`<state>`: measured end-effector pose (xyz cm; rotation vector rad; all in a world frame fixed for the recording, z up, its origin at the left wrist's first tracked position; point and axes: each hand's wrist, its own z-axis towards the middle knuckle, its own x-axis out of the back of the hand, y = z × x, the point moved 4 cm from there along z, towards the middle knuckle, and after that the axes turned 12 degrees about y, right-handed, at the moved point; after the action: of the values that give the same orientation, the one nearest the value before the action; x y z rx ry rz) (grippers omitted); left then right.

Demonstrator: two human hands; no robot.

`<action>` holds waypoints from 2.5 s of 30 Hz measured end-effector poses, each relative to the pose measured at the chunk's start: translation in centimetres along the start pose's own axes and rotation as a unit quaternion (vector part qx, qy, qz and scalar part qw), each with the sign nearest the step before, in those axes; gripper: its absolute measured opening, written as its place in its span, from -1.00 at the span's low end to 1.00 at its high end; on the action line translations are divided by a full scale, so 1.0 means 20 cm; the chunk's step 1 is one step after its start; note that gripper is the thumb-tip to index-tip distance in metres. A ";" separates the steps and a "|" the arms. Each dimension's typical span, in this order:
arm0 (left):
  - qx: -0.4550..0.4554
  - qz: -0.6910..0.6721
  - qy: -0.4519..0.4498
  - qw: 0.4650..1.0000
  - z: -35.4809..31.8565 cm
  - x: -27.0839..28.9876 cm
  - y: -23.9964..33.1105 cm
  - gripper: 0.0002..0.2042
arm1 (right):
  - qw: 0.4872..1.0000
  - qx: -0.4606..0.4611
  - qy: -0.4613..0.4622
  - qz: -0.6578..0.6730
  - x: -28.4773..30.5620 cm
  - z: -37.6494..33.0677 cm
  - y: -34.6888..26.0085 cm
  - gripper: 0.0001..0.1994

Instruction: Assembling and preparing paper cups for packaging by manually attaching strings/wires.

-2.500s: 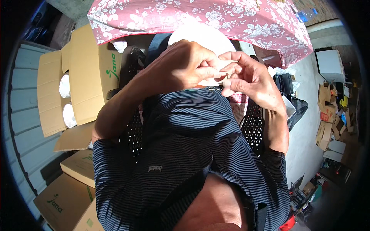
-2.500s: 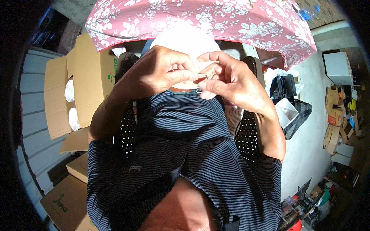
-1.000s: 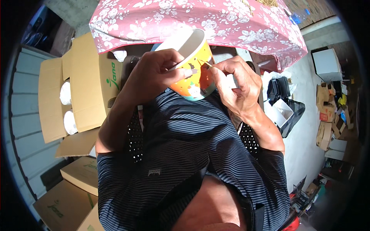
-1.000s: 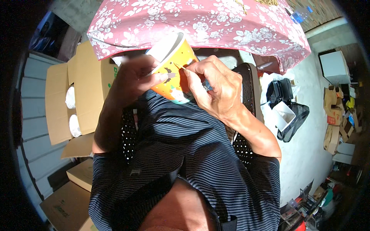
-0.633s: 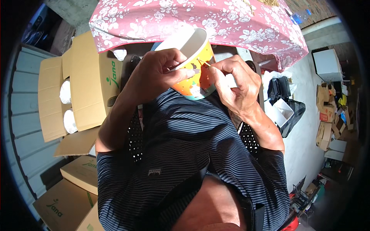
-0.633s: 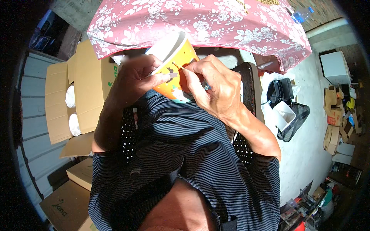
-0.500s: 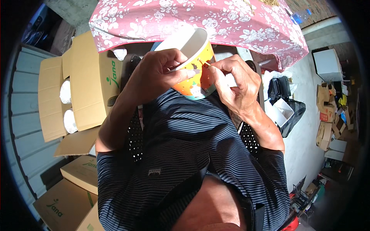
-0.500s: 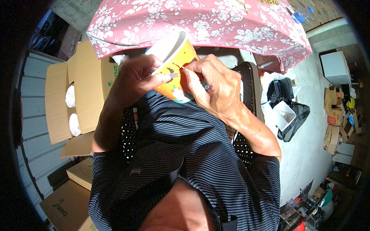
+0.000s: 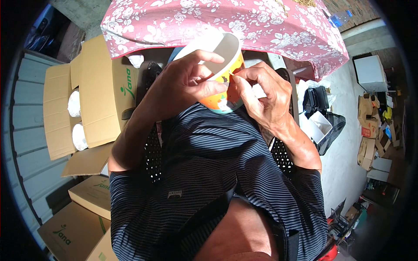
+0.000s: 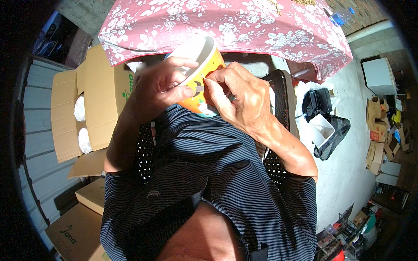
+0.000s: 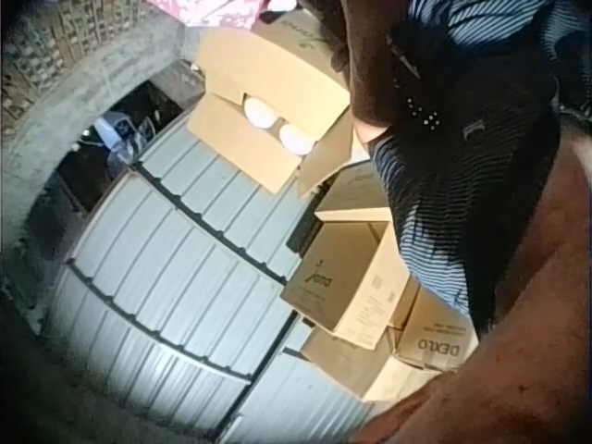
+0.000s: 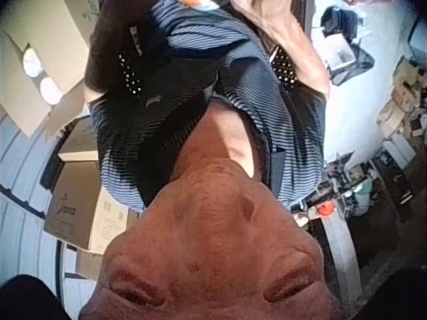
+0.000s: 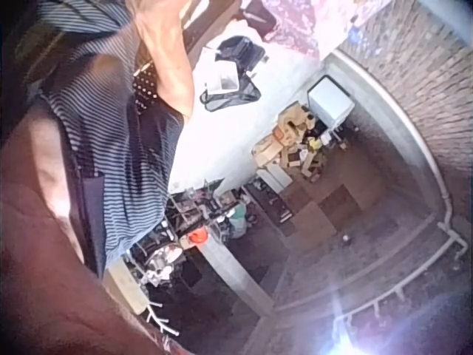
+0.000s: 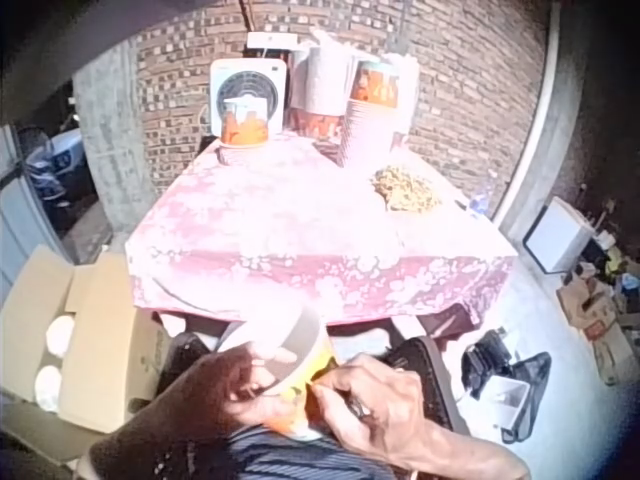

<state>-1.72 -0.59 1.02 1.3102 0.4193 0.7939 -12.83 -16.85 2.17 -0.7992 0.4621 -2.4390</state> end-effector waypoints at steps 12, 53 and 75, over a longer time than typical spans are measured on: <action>-0.172 0.053 0.005 0.984 0.06 -0.02 -0.03 -0.76 | 0.998 -0.052 -0.019 0.016 0.00 0.00 0.00 -0.91; -0.026 -0.212 0.100 0.972 0.18 0.07 -0.08 -0.81 | 0.892 -0.364 -0.195 0.182 -0.10 -0.11 0.08 -0.78; 0.059 -0.294 0.010 0.954 0.28 -0.01 0.01 -0.85 | 0.927 -0.292 -0.169 0.165 -0.03 0.00 0.07 -0.59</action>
<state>1.88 -4.69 2.59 1.1941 0.8354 0.2819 -11.89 -17.74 1.24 -1.2400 1.1113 -1.8070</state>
